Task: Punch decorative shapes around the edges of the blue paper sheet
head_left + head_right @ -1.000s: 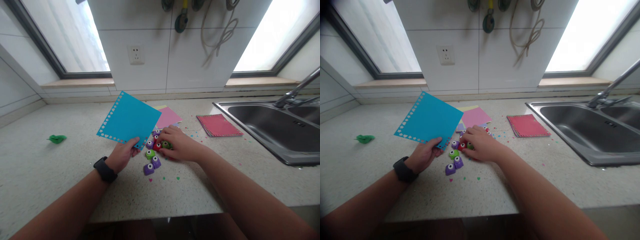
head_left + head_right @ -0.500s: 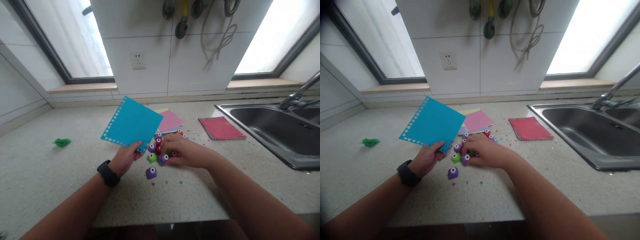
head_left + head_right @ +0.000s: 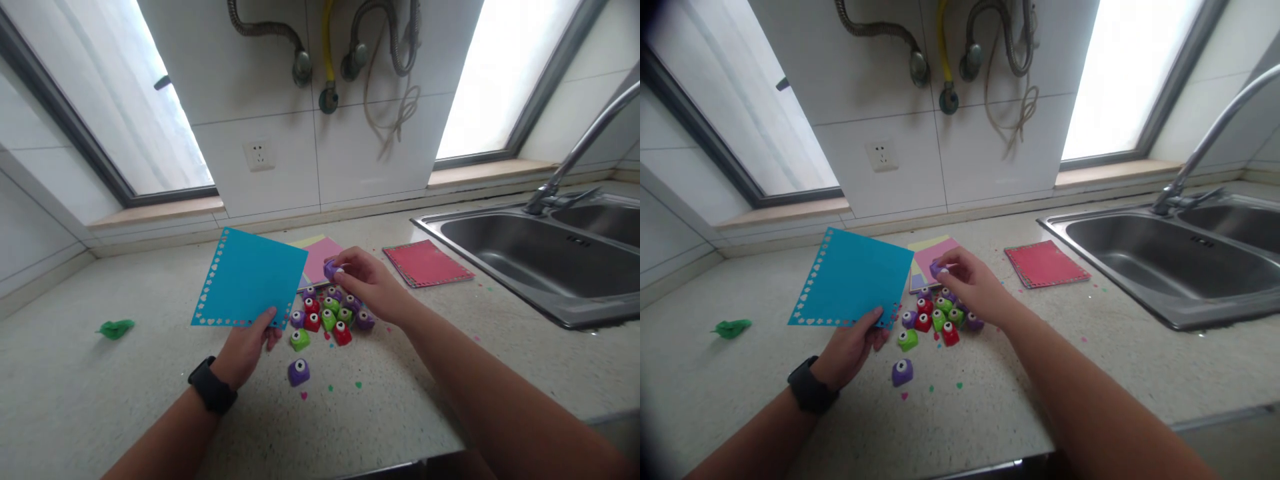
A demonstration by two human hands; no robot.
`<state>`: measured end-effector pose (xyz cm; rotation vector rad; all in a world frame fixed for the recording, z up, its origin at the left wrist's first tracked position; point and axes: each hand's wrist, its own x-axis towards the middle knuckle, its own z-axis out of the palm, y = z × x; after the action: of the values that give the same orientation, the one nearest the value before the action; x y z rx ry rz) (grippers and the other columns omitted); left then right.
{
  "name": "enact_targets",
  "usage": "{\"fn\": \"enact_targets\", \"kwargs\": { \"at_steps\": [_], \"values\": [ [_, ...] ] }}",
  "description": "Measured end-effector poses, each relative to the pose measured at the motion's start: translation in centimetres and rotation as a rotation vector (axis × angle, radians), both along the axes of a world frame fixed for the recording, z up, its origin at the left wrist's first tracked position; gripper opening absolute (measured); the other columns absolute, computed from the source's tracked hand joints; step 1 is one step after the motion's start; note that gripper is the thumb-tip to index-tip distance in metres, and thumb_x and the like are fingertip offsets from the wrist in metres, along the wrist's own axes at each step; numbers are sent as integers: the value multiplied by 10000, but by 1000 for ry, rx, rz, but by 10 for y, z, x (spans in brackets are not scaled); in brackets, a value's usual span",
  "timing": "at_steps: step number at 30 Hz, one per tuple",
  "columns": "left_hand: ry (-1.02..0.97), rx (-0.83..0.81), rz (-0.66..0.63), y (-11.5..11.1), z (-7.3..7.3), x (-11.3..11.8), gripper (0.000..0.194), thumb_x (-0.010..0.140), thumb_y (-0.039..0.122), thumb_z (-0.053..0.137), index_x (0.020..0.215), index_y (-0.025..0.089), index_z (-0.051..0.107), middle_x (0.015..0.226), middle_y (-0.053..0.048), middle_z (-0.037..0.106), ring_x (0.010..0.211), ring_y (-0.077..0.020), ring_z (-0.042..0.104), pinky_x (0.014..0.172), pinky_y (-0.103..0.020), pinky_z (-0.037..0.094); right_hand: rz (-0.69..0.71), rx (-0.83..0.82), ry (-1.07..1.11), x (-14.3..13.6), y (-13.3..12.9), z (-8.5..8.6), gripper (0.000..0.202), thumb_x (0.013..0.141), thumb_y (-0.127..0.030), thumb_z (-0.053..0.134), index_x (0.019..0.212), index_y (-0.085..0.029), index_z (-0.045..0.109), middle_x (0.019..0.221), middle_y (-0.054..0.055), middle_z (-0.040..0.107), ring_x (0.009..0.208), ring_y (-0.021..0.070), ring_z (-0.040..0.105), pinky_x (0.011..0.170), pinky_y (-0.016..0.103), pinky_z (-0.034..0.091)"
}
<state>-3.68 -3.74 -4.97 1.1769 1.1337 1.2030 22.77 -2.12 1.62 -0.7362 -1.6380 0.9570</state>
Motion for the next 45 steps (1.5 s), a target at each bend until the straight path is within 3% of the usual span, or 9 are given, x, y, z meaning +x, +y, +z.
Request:
{"fn": "enact_targets", "kwargs": {
  "at_steps": [7, 13, 20, 27, 33, 40, 45],
  "values": [
    [305, 49, -83, -5, 10, -2, 504, 928, 557, 538, 610, 180, 642, 602, -31, 643, 608, -166, 594, 699, -300, 467, -169, 167, 70, 2, 3, -2, 451, 791, -212, 790, 1186, -232, 573, 1095, 72, 663, 1026, 195, 650, 934, 404, 534],
    [464, 73, -108, -8, 19, -1, 546, 967, 587, 435, 634, 205, 638, 627, -7, 640, 683, -178, 611, 805, -298, 431, -378, 565, -92, 7, -8, 12, 323, 802, -221, 799, 1087, -208, 648, 1025, 77, 672, 969, 208, 642, 882, 422, 544],
    [553, 85, -71, -10, 23, 1, 564, 975, 589, 386, 628, 214, 624, 629, -9, 628, 690, -185, 608, 801, -296, 437, -317, 790, -97, -4, -24, 17, 337, 836, -187, 764, 1136, -197, 611, 1075, 105, 701, 1008, 199, 673, 857, 367, 584],
    [592, 117, -44, -9, 20, -3, 551, 964, 598, 399, 630, 224, 627, 666, -38, 649, 697, -206, 604, 738, -303, 455, -257, 718, -124, -7, -30, 10, 341, 852, -286, 757, 1151, -244, 598, 1056, 77, 705, 993, 206, 674, 864, 372, 582],
    [613, 121, -70, -9, 21, -3, 542, 994, 565, 361, 647, 231, 610, 647, -20, 621, 697, -200, 584, 787, -307, 422, -244, 676, -144, -9, -33, 10, 294, 863, -324, 747, 1107, -243, 604, 996, 66, 713, 934, 202, 677, 828, 371, 574],
    [715, 196, -71, -12, 31, -1, 477, 984, 462, 416, 624, 243, 641, 674, -36, 667, 702, -214, 597, 869, -336, 414, -277, 601, -188, -9, -31, 9, 312, 849, -379, 757, 1073, -212, 619, 943, 60, 712, 835, 181, 672, 748, 328, 553],
    [762, 230, -101, -12, 25, -8, 382, 951, 439, 457, 726, 249, 699, 675, -30, 667, 696, -222, 607, 845, -334, 433, -223, 402, -132, -12, -24, 4, 376, 790, -377, 806, 1075, -190, 648, 941, 57, 709, 780, 165, 659, 733, 316, 554]
  ]
}}
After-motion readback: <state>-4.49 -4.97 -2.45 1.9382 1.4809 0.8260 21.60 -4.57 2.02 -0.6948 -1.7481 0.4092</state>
